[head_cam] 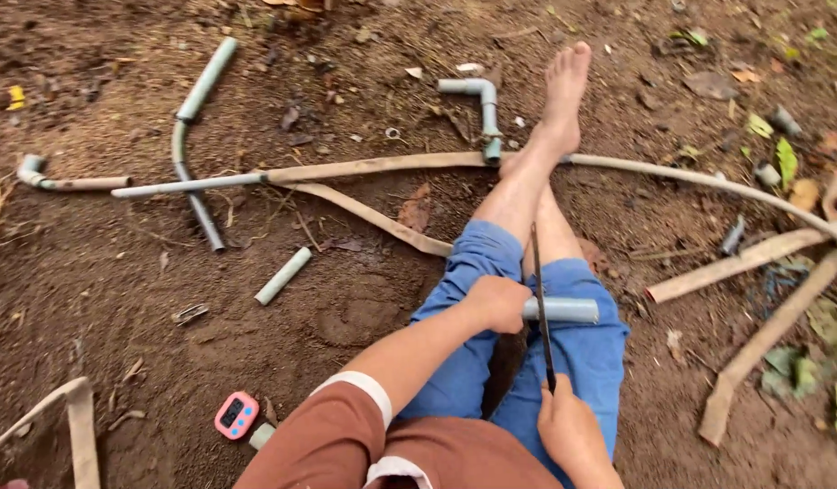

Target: A person sitting on the ground is sawing a PVC pipe using a hacksaw blade.

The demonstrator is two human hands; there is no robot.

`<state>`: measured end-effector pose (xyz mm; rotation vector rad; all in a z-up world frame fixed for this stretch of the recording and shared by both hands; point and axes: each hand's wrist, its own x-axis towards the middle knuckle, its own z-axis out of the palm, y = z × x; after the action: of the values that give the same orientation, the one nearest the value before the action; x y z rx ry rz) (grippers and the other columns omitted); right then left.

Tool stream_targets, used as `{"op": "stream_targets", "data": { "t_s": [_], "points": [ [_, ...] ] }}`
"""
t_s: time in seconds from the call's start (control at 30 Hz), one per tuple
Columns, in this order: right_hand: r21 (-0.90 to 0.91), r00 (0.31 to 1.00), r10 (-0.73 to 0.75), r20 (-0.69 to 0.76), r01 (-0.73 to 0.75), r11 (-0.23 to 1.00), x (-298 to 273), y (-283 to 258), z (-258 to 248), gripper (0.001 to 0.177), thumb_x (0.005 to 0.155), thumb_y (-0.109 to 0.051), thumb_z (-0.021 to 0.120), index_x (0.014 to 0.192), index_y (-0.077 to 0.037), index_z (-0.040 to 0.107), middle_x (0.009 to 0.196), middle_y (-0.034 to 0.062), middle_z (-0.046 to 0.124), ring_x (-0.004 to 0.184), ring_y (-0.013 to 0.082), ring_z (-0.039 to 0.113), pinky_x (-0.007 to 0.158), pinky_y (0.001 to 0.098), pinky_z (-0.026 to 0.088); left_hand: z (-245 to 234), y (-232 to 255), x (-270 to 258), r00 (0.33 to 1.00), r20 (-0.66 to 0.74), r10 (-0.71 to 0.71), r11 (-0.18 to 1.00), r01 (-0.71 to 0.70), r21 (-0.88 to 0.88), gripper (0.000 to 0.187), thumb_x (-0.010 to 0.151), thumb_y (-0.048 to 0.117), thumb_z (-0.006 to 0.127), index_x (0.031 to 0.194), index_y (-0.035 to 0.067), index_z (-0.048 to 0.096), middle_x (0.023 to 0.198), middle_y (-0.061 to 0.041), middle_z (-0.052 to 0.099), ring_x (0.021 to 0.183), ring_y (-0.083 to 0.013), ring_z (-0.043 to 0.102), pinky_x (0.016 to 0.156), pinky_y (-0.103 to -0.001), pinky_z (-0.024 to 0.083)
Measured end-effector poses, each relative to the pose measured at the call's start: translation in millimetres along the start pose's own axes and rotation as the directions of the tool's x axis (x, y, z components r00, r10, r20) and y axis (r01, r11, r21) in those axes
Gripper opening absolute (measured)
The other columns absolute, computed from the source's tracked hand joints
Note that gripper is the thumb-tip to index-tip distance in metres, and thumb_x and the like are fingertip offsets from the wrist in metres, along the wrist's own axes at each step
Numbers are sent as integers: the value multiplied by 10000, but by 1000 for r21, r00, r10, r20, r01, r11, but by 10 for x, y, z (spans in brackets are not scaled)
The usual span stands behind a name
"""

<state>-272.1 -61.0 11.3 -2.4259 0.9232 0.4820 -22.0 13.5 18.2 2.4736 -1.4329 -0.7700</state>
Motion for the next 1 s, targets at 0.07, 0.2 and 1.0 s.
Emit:
{"op": "stream_targets", "data": {
  "t_s": [0.07, 0.2, 1.0],
  "points": [
    [36, 1000, 0, -11, 1, 999, 51, -86, -63, 243, 1025, -304, 534, 1188, -128, 576, 955, 202, 808, 908, 471, 747, 814, 578, 559, 26, -21, -5, 1000, -8, 15, 1000, -15, -15, 196, 760, 228, 726, 917, 130, 793, 909, -107, 798, 796, -379, 739, 714, -455, 586],
    [37, 999, -20, 41, 18, 999, 424, -552, -475, 303, 1097, -343, 435, 1196, -98, 584, 958, 311, 769, 1034, 508, 764, 875, 619, 617, -60, -50, 5, 993, 112, 25, 995, -13, -104, 393, 839, 249, 679, 1188, 85, 756, 1069, -123, 796, 1053, -348, 769, 935, -517, 603],
    [899, 897, -98, 432, -418, 133, 201, -89, -490, 418, 1111, -389, 493, 1341, -59, 604, 733, 35, 500, 562, 128, 511, 463, 263, 452, 251, -195, 264, 998, 45, 42, 997, -39, -65, 318, 814, 294, 750, 1089, 134, 747, 914, -85, 779, 919, -357, 771, 810, -502, 603]
  ]
}}
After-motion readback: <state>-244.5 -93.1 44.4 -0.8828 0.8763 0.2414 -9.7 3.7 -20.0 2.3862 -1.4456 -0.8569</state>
